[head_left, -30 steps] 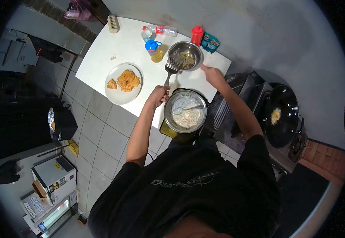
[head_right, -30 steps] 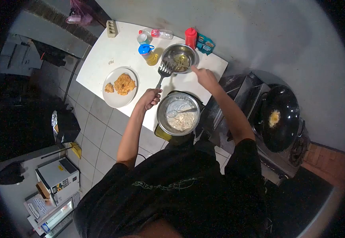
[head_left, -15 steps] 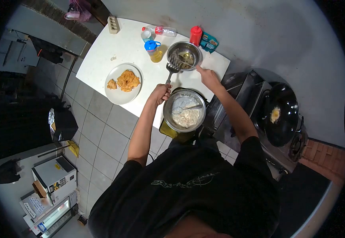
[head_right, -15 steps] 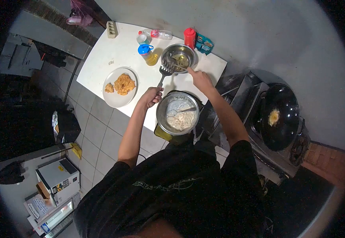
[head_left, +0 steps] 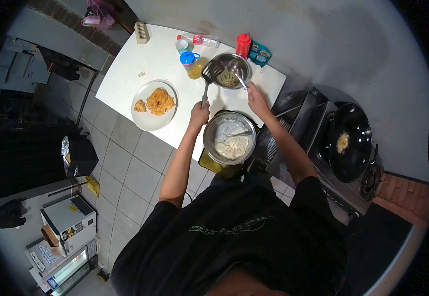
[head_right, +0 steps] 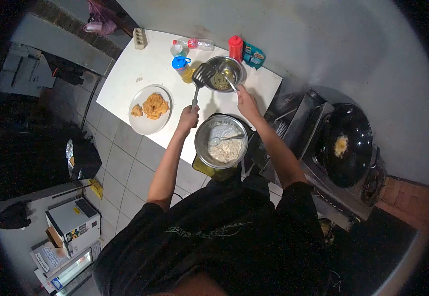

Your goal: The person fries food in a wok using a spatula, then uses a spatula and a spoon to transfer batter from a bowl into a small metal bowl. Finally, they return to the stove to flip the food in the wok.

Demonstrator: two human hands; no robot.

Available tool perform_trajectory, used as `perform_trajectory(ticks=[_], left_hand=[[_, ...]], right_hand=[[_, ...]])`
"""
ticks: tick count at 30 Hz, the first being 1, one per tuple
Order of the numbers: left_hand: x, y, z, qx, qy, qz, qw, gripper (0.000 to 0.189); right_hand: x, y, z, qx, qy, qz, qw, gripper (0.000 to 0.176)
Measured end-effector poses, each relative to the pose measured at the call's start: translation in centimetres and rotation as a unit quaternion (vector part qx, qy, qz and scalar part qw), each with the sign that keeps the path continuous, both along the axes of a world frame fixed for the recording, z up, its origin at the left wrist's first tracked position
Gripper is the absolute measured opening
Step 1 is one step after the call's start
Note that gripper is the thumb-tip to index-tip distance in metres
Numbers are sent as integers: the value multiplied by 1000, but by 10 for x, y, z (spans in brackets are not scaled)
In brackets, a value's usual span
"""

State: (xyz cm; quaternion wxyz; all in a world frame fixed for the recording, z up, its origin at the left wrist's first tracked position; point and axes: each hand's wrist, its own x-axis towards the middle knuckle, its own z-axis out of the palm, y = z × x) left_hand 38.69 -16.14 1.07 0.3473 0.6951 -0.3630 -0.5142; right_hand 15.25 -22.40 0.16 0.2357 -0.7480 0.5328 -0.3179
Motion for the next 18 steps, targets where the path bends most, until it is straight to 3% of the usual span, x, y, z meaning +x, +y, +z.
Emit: perform_trajectory(ticks=[1,2,3,6,8,11,18], left_hand=[[0,1,-1,0,1,2,1000,27],[0,2,-1,-79,-139,-18,987,29],[-2,4,1,-154,-276,-39,948,30],[-7,8,8,-114,-282,-41,952,28],[-11,9,8,-102,-291,-45,950,28],[-13,10,1,-98,-299,-43,948,27],[-14,11,-3,-97,-306,-46,946,27]], right_hand=[[3,-2,-8,91,-78,-21,993,19],[5,-4,-16,182,-154,-42,970,17],[6,-2,-12,183,-153,-41,970,17],[12,4,-1,195,-208,-43,957,15],[17,7,5,109,-107,-78,985,13],[24,10,2,47,-109,-96,988,13],[31,-4,11,120,-128,-142,974,16]])
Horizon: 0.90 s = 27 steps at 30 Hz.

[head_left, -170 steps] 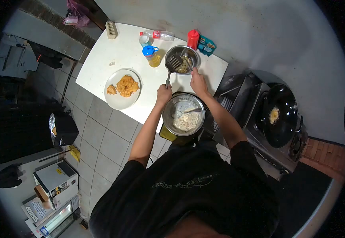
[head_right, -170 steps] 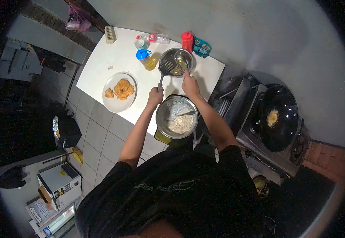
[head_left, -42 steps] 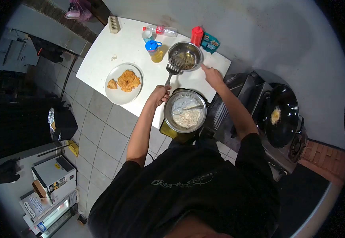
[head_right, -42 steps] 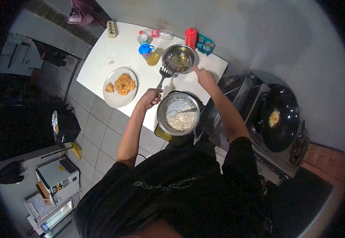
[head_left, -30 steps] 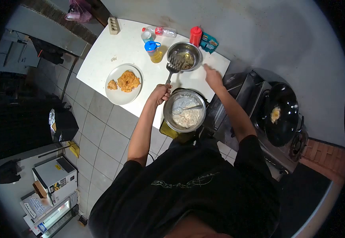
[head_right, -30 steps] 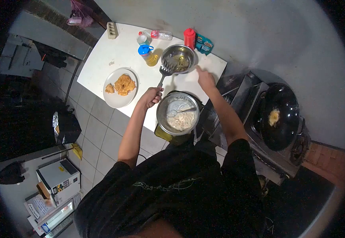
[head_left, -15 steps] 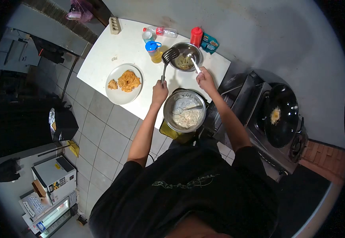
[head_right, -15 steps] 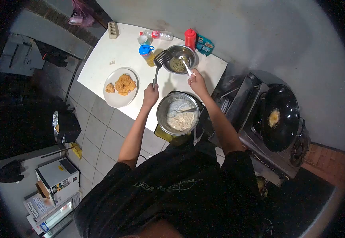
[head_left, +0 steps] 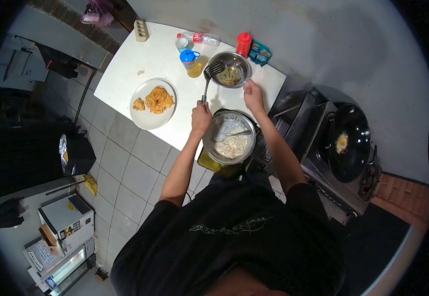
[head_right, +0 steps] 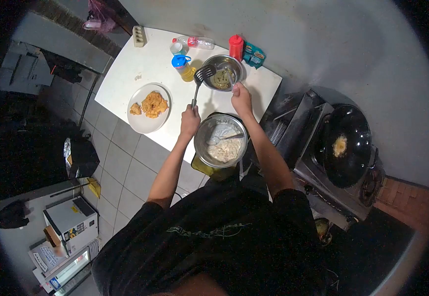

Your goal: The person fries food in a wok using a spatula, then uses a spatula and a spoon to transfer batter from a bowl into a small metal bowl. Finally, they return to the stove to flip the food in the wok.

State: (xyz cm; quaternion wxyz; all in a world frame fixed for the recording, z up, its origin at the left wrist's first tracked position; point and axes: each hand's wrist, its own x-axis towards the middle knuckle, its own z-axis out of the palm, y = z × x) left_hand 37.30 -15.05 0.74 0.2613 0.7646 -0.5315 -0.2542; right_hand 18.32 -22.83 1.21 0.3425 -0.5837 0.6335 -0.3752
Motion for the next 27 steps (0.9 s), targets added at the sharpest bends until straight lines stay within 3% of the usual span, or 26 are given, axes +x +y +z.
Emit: perform_trajectory(ticks=[3,5,6,8,11,21,27], left_hand=[[1,-1,2,3,10,2,1000,27],[0,0,2,4,16,0,1000,26],[-1,0,3,0,22,1,1000,26],[-2,0,5,-3,28,2,1000,26],[-4,-1,9,-7,32,2,999,26],[-13,-5,12,-7,63,1,998,27],[-25,-15,21,-30,67,-9,997,28]], right_hand=[[0,-4,-6,-13,-17,1,1000,20],[4,5,25,175,-226,-11,958,22],[4,4,24,175,-226,-11,958,22],[3,3,23,216,-353,-16,910,20],[-1,4,25,233,-394,17,889,21],[-1,5,15,219,-412,31,884,23],[0,11,-17,245,-339,2,908,23]])
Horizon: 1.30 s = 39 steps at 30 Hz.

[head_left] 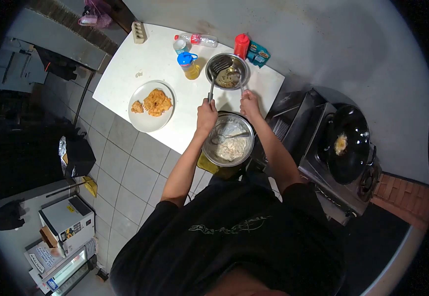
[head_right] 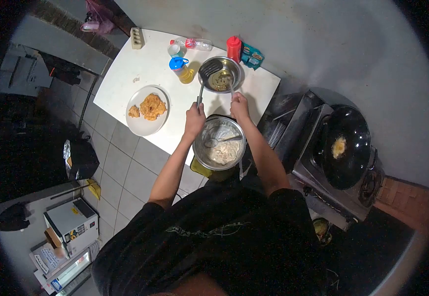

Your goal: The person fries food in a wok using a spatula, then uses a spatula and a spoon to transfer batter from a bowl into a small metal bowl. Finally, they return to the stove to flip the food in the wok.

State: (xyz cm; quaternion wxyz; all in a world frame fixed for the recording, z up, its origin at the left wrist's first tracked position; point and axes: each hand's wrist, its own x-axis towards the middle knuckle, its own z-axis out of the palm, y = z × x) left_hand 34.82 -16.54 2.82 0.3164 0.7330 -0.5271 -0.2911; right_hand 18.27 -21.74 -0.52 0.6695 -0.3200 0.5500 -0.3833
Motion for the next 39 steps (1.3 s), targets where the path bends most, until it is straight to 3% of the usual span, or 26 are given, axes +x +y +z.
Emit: perform_trajectory(ticks=[2,8,10,12,13,16,17,19,22,23,25,28,31,34,36,39], left_hand=[[1,-2,2,-3,-11,-7,1000,29],[4,-8,-6,25,-12,7,1000,29],[1,-9,-7,28,-22,8,999,29],[0,-10,-6,23,-15,4,1000,29],[0,-11,-5,16,-10,2,1000,28],[1,-14,-2,22,-7,4,1000,27],[2,-14,-3,24,-7,7,1000,27],[3,-14,-4,32,0,6,999,27],[1,-12,-7,35,-5,10,999,28],[1,-11,-9,36,-5,8,999,28],[0,-13,-10,28,-5,1,1000,28],[1,-14,-11,31,-18,2,999,28],[4,-14,-17,41,-8,4,999,28],[4,-13,-18,32,-19,-4,999,29],[6,-12,-17,42,-8,-2,999,29],[8,-13,-16,39,0,0,999,29]], right_hand=[[-4,-4,8,3,-10,-46,999,23],[-4,-17,34,-75,5,-53,996,22],[-4,-20,19,-105,13,-59,993,21],[-1,-26,-26,-171,204,-45,963,21],[-4,-24,-30,-112,214,-28,970,23],[-4,-18,-25,-144,246,-49,957,23],[-4,-17,-21,-142,246,-45,958,23],[-2,-14,24,-94,140,-62,984,22],[2,-17,28,-97,110,-62,987,22],[0,-18,-1,-95,110,-63,987,22],[-8,-27,-86,-145,286,-30,947,24],[-11,-27,-77,-154,243,-65,955,26],[-5,-27,1,-111,128,-83,982,25],[0,-36,12,-130,62,-99,985,23],[2,-33,-3,-107,209,-58,970,22],[-11,-34,-42,-142,266,-49,952,23]])
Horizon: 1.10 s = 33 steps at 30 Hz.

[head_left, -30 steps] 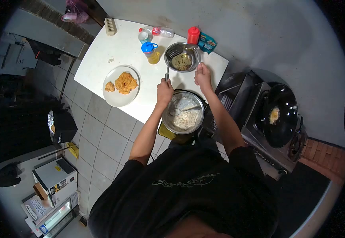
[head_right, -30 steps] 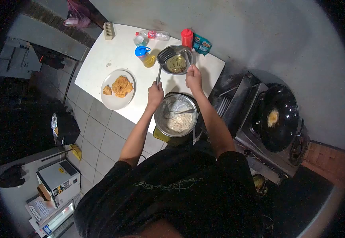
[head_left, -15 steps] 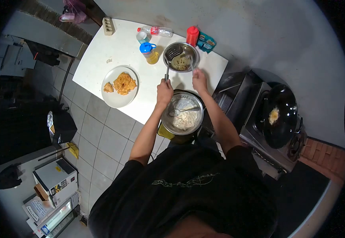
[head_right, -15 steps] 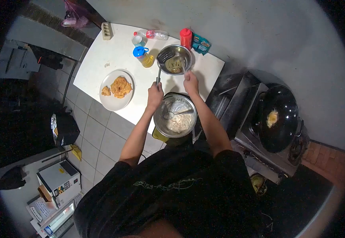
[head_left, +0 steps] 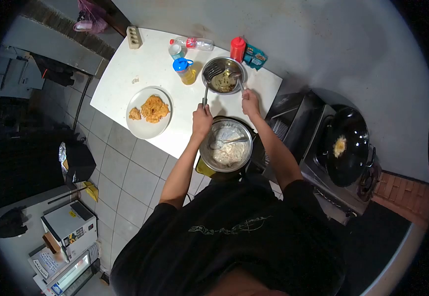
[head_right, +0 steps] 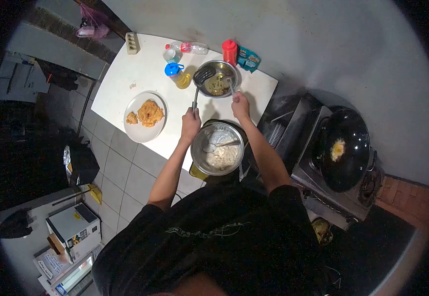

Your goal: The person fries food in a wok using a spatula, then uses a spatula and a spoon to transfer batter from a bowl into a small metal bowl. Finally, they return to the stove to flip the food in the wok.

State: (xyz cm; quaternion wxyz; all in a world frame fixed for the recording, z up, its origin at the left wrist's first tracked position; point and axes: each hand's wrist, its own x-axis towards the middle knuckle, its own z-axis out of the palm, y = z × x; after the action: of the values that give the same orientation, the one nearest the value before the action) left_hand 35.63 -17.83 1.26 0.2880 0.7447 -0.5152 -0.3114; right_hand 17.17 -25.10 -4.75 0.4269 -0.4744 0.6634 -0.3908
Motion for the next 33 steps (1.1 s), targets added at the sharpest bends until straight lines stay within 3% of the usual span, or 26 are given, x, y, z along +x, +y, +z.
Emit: perform_trajectory(ticks=[8,10,11,14,16,20,23,25,29,31,33], left_hand=[[1,4,-2,4,-7,-2,1000,29],[2,5,-1,2,4,-5,1000,29],[2,4,-1,-1,3,-5,1000,29],[5,7,-1,-7,-3,-1,1000,29],[6,7,1,1,-1,-10,1000,28],[6,9,0,-12,0,-16,1000,28],[6,10,-1,-13,-11,-20,1000,28],[8,11,-2,-11,2,-18,1000,28],[8,15,4,-16,15,-22,1000,28],[8,16,8,-14,11,-17,1000,27],[9,16,8,-14,10,-14,1000,27]], right_hand=[[8,-10,32,-38,-53,-11,998,21],[8,-6,23,123,7,15,992,22],[6,-7,15,121,6,15,993,22],[0,-14,-10,47,7,12,999,18],[1,-19,11,22,-26,8,999,13],[6,-31,13,-84,-99,1,992,21],[-3,-21,9,12,-46,51,998,22],[-7,-13,32,102,53,46,992,21],[-4,-8,34,116,57,46,991,21],[-3,-14,12,-55,108,56,991,23],[-1,-22,13,-82,92,41,992,24]])
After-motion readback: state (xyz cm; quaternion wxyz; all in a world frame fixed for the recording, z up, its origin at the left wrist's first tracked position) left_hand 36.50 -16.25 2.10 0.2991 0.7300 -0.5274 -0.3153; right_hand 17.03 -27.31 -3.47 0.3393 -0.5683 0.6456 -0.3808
